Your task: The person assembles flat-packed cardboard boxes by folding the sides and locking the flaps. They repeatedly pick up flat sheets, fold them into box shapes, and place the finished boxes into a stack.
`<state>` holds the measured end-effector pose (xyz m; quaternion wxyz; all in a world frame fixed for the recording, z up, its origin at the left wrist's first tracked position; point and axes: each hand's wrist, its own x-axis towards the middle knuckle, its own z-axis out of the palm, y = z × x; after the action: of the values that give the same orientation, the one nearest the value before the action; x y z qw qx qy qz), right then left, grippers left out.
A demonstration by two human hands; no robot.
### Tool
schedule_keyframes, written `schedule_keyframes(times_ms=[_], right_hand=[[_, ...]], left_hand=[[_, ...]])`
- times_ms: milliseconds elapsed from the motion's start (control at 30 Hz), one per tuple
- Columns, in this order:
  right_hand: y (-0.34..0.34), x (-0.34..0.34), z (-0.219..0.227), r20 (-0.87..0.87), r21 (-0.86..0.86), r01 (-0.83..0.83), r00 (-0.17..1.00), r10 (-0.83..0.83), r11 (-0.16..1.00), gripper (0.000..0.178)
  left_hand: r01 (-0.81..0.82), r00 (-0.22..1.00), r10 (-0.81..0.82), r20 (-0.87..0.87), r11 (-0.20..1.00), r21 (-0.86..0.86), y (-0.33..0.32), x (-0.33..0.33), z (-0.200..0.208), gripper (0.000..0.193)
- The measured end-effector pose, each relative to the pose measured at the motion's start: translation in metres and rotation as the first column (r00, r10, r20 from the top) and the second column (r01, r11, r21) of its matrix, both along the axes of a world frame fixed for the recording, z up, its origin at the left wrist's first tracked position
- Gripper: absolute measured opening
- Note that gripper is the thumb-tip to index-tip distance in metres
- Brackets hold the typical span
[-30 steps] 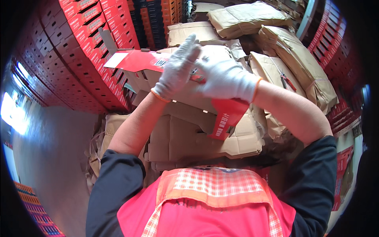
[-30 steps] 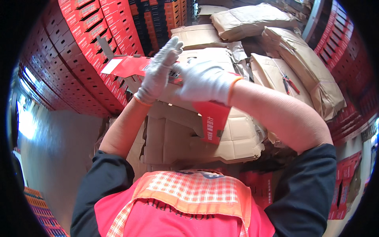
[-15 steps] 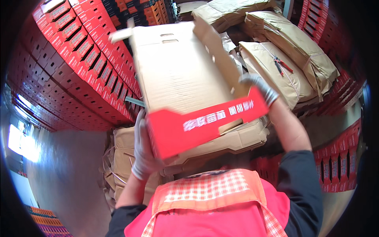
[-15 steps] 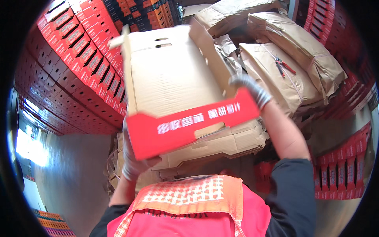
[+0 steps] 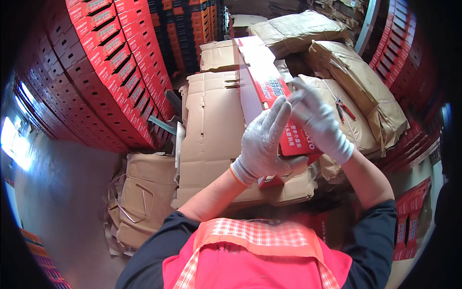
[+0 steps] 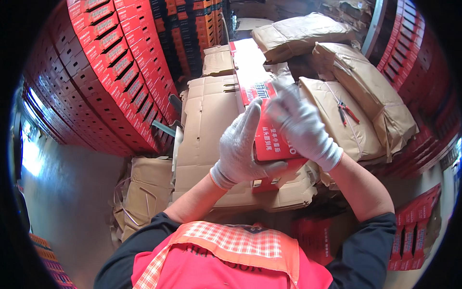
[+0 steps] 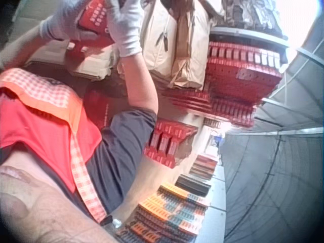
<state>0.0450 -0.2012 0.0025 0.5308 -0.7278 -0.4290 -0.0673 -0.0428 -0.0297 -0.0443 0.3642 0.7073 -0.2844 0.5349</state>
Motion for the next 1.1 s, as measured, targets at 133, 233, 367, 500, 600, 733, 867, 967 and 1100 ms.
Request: schedule_keyframes(times_ms=[133,233,367,500,600,733,867,967,1100], right_hand=[[0.032,-0.033,0.045,0.038,-0.554,0.138,0.989,-0.140,0.821,0.053],[0.043,-0.025,0.055,-0.267,-0.568,-0.067,0.958,-0.107,0.820,0.036],[0.059,-0.009,0.042,0.036,-0.602,0.017,0.999,0.006,0.798,0.014],[0.096,-0.014,0.020,0.440,-0.650,0.018,0.824,0.358,0.760,0.027],[0.127,-0.019,0.017,0.367,-0.666,-0.164,0.777,0.511,0.728,0.041],[0.151,0.006,0.037,0.143,-0.224,-0.195,0.963,0.230,0.955,0.048],[0.160,0.056,0.056,-0.598,-0.288,0.295,0.687,-0.412,0.911,0.050],[0.179,0.068,0.039,-0.574,-0.334,-0.185,0.818,-0.044,0.924,0.042],[0.190,0.069,0.003,0.228,-0.594,-0.097,0.932,0.282,0.799,0.028]], left_hand=[[-0.013,0.999,0.007,-0.041,0.989,-0.151,-0.007,0.002,-0.019,0.142],[-0.088,0.978,0.047,-0.205,0.976,-0.197,-0.012,0.001,-0.032,0.154],[0.143,0.818,-0.379,-0.432,0.863,-0.485,-0.021,-0.003,-0.039,0.146],[0.229,0.667,-0.468,-0.579,0.869,-0.439,-0.020,-0.012,-0.038,0.121],[0.294,0.552,-0.632,-0.545,0.759,-0.581,-0.005,-0.024,-0.038,0.109],[0.302,0.580,-0.744,-0.332,0.575,-0.760,0.026,-0.044,-0.035,0.116],[0.261,0.426,-0.887,-0.178,0.309,-0.914,0.036,-0.070,-0.033,0.127],[0.264,0.389,-0.891,-0.236,0.353,-0.897,0.032,-0.078,-0.033,0.125],[0.246,0.000,-0.989,-0.149,0.144,-0.958,0.029,-0.091,-0.028,0.098]])
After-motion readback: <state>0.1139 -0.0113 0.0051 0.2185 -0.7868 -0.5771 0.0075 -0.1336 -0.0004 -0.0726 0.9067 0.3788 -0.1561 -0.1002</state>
